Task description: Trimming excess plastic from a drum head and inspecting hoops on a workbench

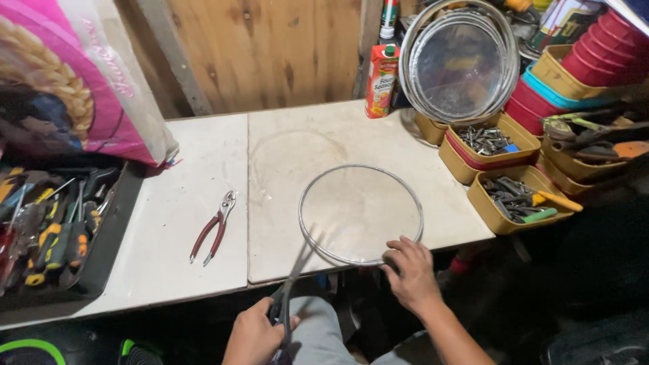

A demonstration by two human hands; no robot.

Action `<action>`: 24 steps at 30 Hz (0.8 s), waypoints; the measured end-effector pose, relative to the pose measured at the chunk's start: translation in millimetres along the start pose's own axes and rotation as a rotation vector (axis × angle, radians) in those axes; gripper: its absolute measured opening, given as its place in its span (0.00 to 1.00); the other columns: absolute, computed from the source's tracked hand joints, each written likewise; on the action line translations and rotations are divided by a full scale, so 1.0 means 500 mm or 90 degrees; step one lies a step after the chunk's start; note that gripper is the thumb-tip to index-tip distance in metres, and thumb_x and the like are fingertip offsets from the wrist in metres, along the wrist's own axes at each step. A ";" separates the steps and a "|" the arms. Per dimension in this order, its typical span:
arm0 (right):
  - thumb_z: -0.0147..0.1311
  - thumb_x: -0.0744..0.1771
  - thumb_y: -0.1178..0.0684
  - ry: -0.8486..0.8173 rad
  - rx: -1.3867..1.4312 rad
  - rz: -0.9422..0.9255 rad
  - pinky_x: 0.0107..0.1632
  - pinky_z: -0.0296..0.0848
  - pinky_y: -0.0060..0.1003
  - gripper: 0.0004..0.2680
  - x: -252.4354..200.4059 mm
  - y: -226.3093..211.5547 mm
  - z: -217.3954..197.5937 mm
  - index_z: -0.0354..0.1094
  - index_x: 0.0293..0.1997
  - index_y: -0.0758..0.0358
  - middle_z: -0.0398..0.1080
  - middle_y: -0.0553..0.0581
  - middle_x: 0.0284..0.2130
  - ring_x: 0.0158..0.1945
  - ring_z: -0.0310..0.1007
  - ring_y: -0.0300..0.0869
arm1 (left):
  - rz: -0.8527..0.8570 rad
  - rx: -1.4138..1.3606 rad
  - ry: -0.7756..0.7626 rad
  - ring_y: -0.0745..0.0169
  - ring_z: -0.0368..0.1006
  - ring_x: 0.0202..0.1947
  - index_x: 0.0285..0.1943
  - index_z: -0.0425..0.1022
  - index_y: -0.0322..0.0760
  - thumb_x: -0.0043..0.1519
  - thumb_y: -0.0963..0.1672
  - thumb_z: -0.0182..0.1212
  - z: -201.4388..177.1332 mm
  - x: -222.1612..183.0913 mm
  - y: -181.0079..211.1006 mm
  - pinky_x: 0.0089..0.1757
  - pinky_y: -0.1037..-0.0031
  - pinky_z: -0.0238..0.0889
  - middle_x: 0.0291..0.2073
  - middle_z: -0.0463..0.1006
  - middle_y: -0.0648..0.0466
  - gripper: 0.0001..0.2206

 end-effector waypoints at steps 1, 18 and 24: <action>0.63 0.62 0.49 0.050 0.029 -0.029 0.66 0.59 0.50 0.08 0.001 -0.007 -0.037 0.74 0.42 0.49 0.75 0.48 0.50 0.63 0.69 0.49 | 0.082 0.021 0.035 0.63 0.83 0.40 0.45 0.84 0.53 0.46 0.56 0.76 -0.014 0.002 0.025 0.44 0.75 0.70 0.34 0.87 0.57 0.20; 0.65 0.62 0.61 0.175 0.185 -0.083 0.64 0.74 0.40 0.11 0.060 -0.189 -0.425 0.73 0.47 0.68 0.77 0.60 0.47 0.57 0.78 0.51 | 0.285 0.304 -0.144 0.59 0.66 0.25 0.29 0.75 0.47 0.48 0.55 0.78 -0.116 -0.127 0.284 0.33 0.70 0.60 0.19 0.74 0.55 0.18; 0.68 0.61 0.58 0.181 0.159 -0.065 0.65 0.72 0.38 0.17 0.064 -0.199 -0.433 0.71 0.54 0.68 0.76 0.63 0.50 0.57 0.77 0.49 | 0.283 0.268 -0.188 0.63 0.67 0.25 0.39 0.86 0.56 0.50 0.53 0.76 -0.119 -0.153 0.295 0.34 0.73 0.62 0.21 0.77 0.55 0.11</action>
Point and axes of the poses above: each hand's wrist, its own x-axis towards the middle knuckle, its own z-axis out of the palm, y = z × x, the point moved 10 cm from there along x, towards the middle knuckle
